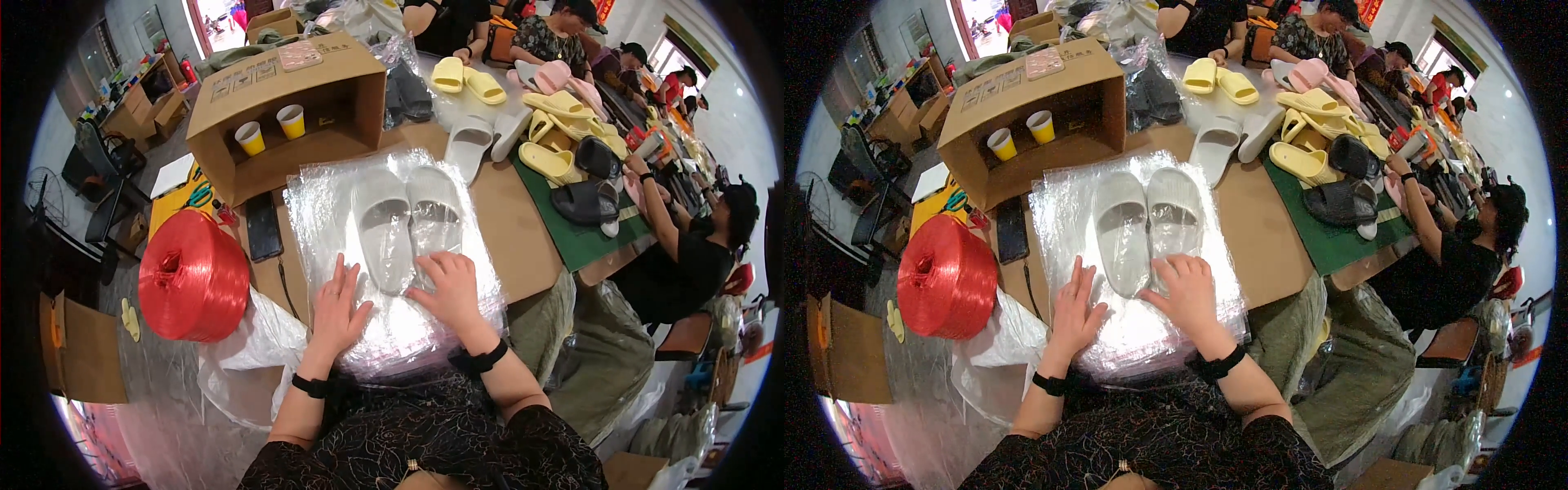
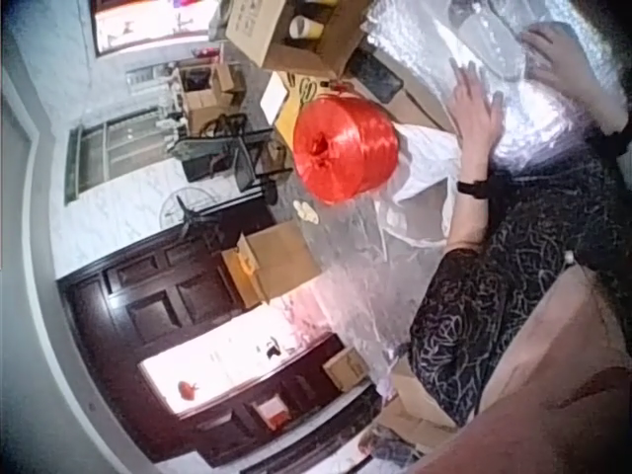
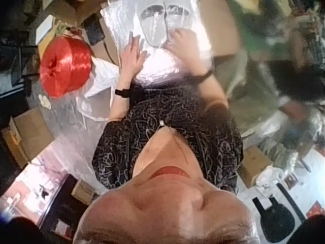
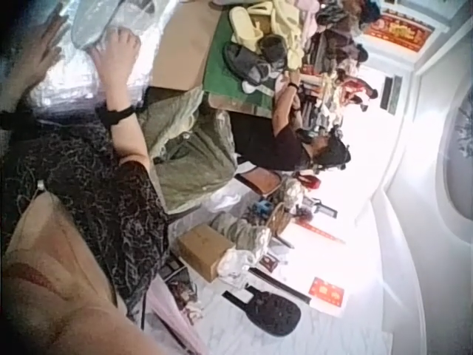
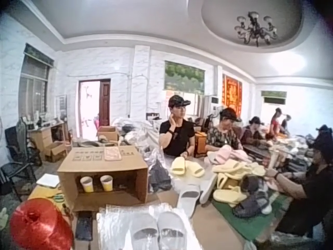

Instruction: The recorder is placing pairs of slippers into plastic bags at a manufacturing workbench.

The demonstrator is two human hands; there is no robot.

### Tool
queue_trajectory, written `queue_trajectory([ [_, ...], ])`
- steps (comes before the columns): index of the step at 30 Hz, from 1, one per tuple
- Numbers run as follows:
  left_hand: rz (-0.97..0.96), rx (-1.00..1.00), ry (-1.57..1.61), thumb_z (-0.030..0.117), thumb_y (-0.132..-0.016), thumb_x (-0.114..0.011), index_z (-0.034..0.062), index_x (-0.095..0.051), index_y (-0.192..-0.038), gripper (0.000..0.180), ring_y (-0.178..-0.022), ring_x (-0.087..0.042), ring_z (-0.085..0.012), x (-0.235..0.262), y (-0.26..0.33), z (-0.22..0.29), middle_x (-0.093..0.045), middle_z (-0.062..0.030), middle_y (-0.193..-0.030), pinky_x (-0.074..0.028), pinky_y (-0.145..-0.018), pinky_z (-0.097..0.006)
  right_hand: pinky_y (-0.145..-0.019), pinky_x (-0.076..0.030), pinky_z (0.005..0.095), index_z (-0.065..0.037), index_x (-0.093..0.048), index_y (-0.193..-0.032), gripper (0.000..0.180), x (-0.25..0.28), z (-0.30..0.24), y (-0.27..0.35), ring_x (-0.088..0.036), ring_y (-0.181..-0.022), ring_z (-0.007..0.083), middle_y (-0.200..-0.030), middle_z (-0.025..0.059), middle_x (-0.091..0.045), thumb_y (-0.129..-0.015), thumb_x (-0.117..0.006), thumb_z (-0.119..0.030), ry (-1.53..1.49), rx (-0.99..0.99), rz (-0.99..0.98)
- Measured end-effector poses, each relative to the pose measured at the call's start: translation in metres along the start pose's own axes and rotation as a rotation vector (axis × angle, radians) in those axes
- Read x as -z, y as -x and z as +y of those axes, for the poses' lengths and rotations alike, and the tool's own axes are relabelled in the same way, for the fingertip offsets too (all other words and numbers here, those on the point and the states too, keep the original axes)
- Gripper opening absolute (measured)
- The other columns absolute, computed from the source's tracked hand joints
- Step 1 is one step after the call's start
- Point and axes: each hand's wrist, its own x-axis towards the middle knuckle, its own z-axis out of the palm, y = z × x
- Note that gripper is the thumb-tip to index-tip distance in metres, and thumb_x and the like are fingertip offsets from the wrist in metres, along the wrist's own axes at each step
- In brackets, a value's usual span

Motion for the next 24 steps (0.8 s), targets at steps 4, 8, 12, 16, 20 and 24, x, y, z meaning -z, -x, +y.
queue_trajectory([
  [4,0.024,-0.006,-0.021,0.027,-0.089,-0.064,0.0034,-0.043,-0.149,0.068,-0.124,-0.051,-0.0409,-0.003,0.001,0.001,-0.026,-0.0243,-0.162,-0.037,-0.106,-0.048,-0.1,-0.042,0.0496,-0.007,-0.066,-0.115,0.041,-0.008,0.007,0.009,-0.057,-0.111,0.0328,-0.117,0.014,-0.061,-0.081,-0.079,-0.025,-0.056,0.034,0.048],
  [8,0.029,0.02,0.025,0.021,-0.089,-0.062,0.0022,-0.047,-0.146,0.063,-0.126,-0.051,-0.0404,-0.002,-0.001,0.005,-0.029,-0.0254,-0.16,-0.036,-0.107,-0.047,-0.101,-0.043,0.0507,-0.006,-0.064,-0.121,0.04,0.011,0.016,0.019,-0.056,-0.114,0.0354,-0.123,0.0153,-0.059,-0.083,-0.075,-0.018,-0.285,-0.087,0.016],
  [12,0.055,0.004,-0.018,0.013,-0.088,-0.057,-0.0008,-0.048,-0.144,0.058,-0.125,-0.052,-0.0386,-0.004,0.0,0.0,-0.031,-0.027,-0.159,-0.037,-0.107,-0.047,-0.106,-0.042,0.0473,-0.007,-0.06,-0.13,0.051,0.04,0.018,0.027,-0.051,-0.126,0.0393,-0.135,0.017,-0.054,-0.082,-0.075,-0.018,-0.189,0.015,-0.136],
  [16,0.063,-0.022,-0.025,0.01,-0.088,-0.054,-0.0024,-0.048,-0.143,0.057,-0.125,-0.053,-0.038,-0.003,-0.001,0.0,-0.033,-0.0285,-0.157,-0.037,-0.106,-0.048,-0.11,-0.041,0.0444,-0.008,-0.06,-0.133,0.06,0.056,0.019,0.028,-0.047,-0.134,0.0396,-0.137,0.0171,-0.055,-0.08,-0.081,-0.026,-0.251,0.066,-0.23],
  [20,0.075,-0.044,-0.044,0.009,-0.087,-0.054,-0.0029,-0.048,-0.142,0.057,-0.123,-0.053,-0.04,-0.005,-0.001,-0.004,-0.034,-0.0296,-0.156,-0.039,-0.104,-0.048,-0.106,-0.044,0.0439,-0.006,-0.063,-0.128,0.054,0.073,0.016,0.011,-0.054,-0.126,0.0371,-0.128,0.0162,-0.062,-0.082,-0.081,-0.028,-0.342,-0.022,-0.185],
  [24,0.05,-0.009,0.018,0.008,-0.086,-0.053,-0.0029,-0.049,-0.141,0.057,-0.118,-0.054,-0.0425,-0.005,-0.003,0.002,-0.035,-0.0308,-0.154,-0.041,-0.1,-0.049,-0.095,-0.05,0.0421,-0.005,-0.07,-0.114,0.033,0.075,0.019,-0.005,-0.063,-0.111,0.0335,-0.121,0.0142,-0.066,-0.086,-0.076,-0.022,-0.331,-0.083,0.054],
])
